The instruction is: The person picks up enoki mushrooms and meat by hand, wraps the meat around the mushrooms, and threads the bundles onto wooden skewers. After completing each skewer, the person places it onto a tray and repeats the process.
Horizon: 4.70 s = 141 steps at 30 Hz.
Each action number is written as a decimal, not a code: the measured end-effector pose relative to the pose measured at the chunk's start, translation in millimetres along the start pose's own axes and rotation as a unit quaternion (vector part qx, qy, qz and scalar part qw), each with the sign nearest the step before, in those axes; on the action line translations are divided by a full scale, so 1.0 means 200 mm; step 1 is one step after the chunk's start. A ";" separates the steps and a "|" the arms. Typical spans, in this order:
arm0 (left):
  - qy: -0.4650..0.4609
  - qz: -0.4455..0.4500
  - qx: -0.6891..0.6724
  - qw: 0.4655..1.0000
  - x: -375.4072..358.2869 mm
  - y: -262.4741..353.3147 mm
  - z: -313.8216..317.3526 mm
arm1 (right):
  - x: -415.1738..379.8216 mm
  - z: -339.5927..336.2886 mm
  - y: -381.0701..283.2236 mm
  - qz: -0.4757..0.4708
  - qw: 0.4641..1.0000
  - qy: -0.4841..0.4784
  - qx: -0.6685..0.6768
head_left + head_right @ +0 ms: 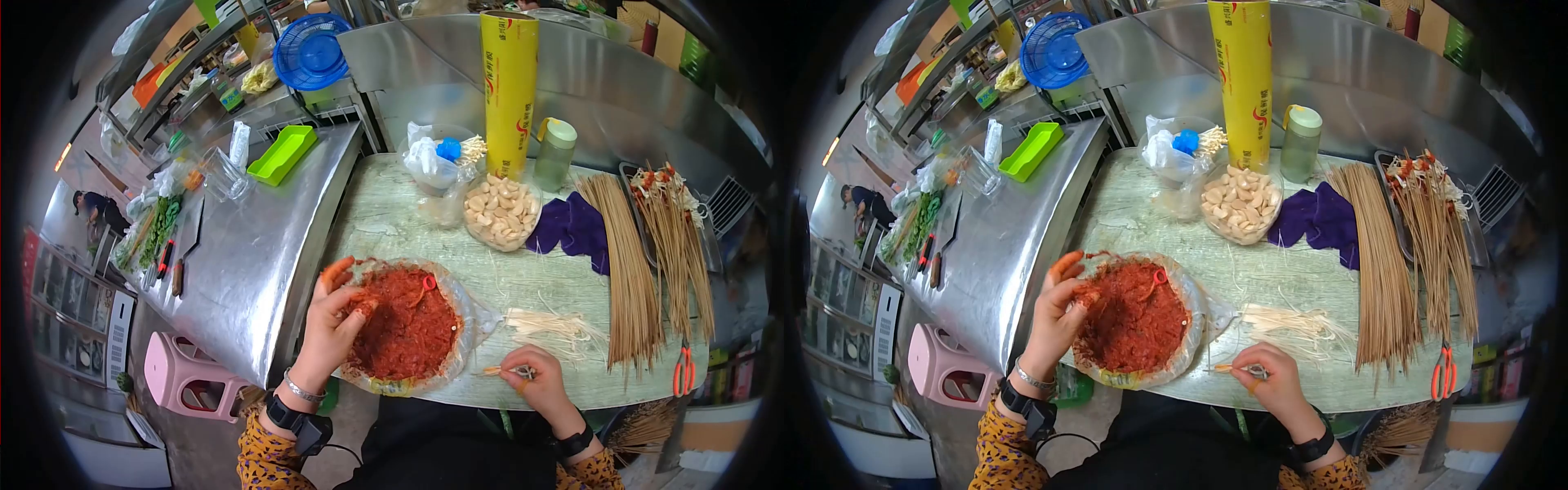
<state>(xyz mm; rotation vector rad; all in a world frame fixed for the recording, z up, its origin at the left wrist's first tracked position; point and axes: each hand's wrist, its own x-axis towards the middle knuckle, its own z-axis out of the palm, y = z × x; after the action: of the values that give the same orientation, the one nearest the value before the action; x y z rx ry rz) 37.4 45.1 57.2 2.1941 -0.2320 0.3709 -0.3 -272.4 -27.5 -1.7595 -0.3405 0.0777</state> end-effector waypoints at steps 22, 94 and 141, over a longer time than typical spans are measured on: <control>-0.106 -0.250 -0.494 0.826 -0.25 0.15 0.26 | 0.32 0.21 -0.40 -0.160 0.983 -0.080 -0.036; 0.084 -0.212 -0.543 0.808 -0.23 -0.01 0.34 | 0.36 0.07 -0.46 0.081 0.969 0.029 0.233; 0.167 -0.185 -0.569 0.784 -0.24 0.06 0.40 | 0.15 0.24 -0.38 -0.165 0.980 0.101 0.035</control>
<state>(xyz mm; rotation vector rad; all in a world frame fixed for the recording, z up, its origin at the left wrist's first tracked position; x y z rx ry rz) 4.3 -23.3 3.6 0.9036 0.1619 0.2712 2.7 -205.9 39.5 -1.6040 -0.4705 -0.3225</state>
